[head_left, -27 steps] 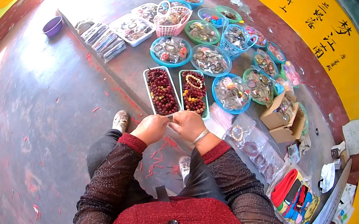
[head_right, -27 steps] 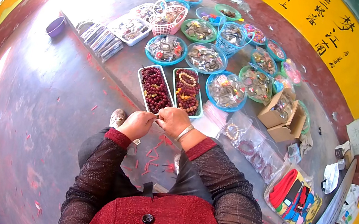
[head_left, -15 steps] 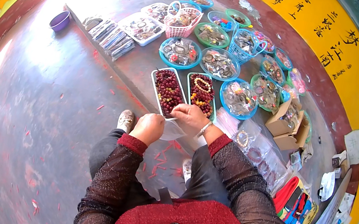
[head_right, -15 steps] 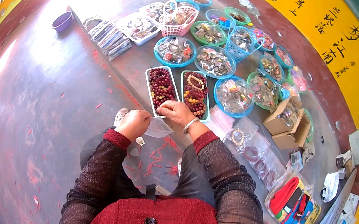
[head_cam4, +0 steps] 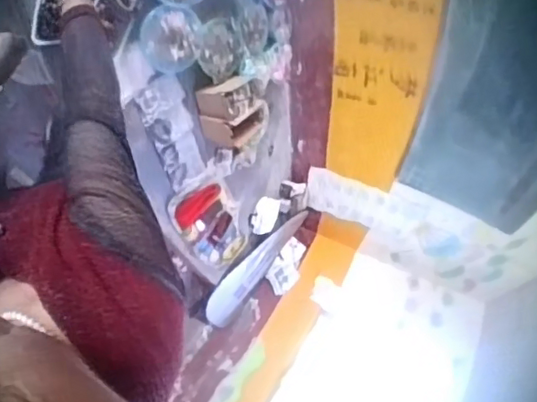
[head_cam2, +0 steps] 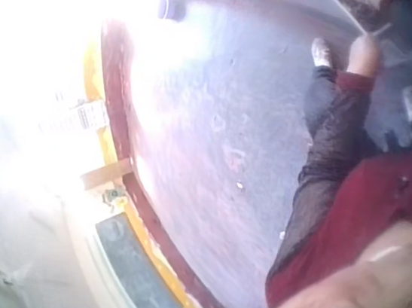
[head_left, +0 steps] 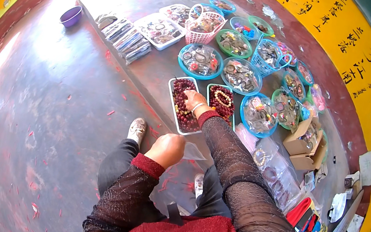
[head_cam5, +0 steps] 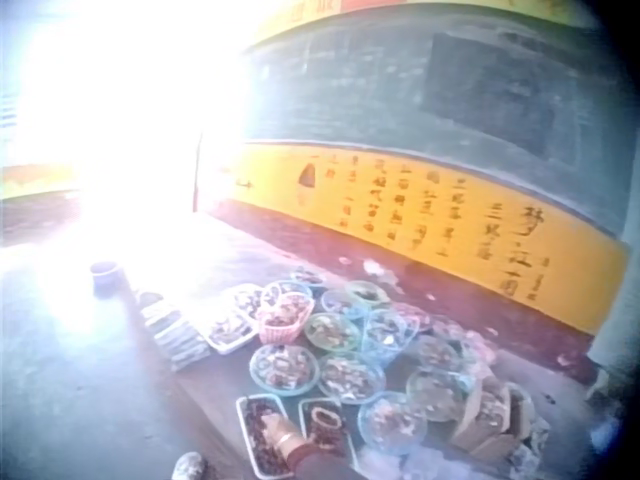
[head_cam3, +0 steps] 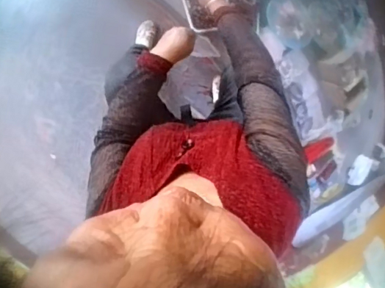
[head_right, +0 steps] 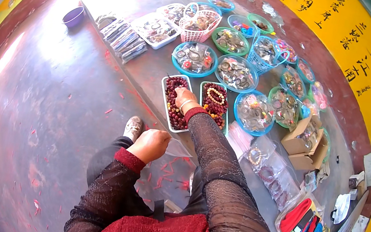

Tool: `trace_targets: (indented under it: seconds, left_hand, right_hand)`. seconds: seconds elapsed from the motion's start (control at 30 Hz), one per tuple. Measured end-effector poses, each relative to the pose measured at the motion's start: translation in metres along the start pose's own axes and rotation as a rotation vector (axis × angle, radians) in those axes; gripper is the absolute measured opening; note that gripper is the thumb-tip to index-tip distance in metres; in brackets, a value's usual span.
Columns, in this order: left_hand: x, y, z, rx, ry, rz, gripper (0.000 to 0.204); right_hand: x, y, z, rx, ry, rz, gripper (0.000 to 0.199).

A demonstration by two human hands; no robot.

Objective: The person sits on the floor and repeatedly picks up beaded bracelets from trays, places them into small clear plastic bags, and sets the filled bags aside. The person handles the items by hand, organizing them into packaging.

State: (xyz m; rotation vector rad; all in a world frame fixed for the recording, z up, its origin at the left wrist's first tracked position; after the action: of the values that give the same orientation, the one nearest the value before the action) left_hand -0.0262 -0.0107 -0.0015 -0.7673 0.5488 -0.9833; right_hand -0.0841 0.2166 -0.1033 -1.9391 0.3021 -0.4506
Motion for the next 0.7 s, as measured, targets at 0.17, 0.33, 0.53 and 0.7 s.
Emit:
trace_targets:
  seconds: [0.17, 0.33, 0.53, 0.7]
  left_hand:
    - [-0.001, -0.006, 0.002, 0.004, -0.002, -0.032, 0.016]
    - [0.000, -0.006, 0.001, 0.025, 0.002, 0.002, 0.017]
    - [-0.002, -0.001, -0.001, -0.039, -0.014, -0.064, 0.016]
    - [-0.004, 0.003, -0.004, 0.011, 0.005, 0.034, 0.015]
  right_hand:
    - [-0.011, 0.011, 0.007, 0.072, 0.067, -0.024, 0.033]
    - [-0.006, 0.008, 0.010, 0.198, 0.064, 0.013, 0.023]
    - [0.007, -0.012, 0.011, 0.088, 0.131, 0.186, 0.023]
    - [0.032, -0.048, 0.011, -0.224, 0.091, 0.308, 0.024]
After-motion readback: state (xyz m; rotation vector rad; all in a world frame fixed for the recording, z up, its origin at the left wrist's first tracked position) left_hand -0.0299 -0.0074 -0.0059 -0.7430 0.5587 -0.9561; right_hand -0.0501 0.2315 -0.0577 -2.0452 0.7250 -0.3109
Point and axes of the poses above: each hand's wrist, its own x-axis away from the middle knuckle, its own y-axis out of the palm, z = x × y, the point moved 1 cm from there along -x, towards the middle knuckle, and after that the axes turned 2 degrees about z, right-handed, at the moved point
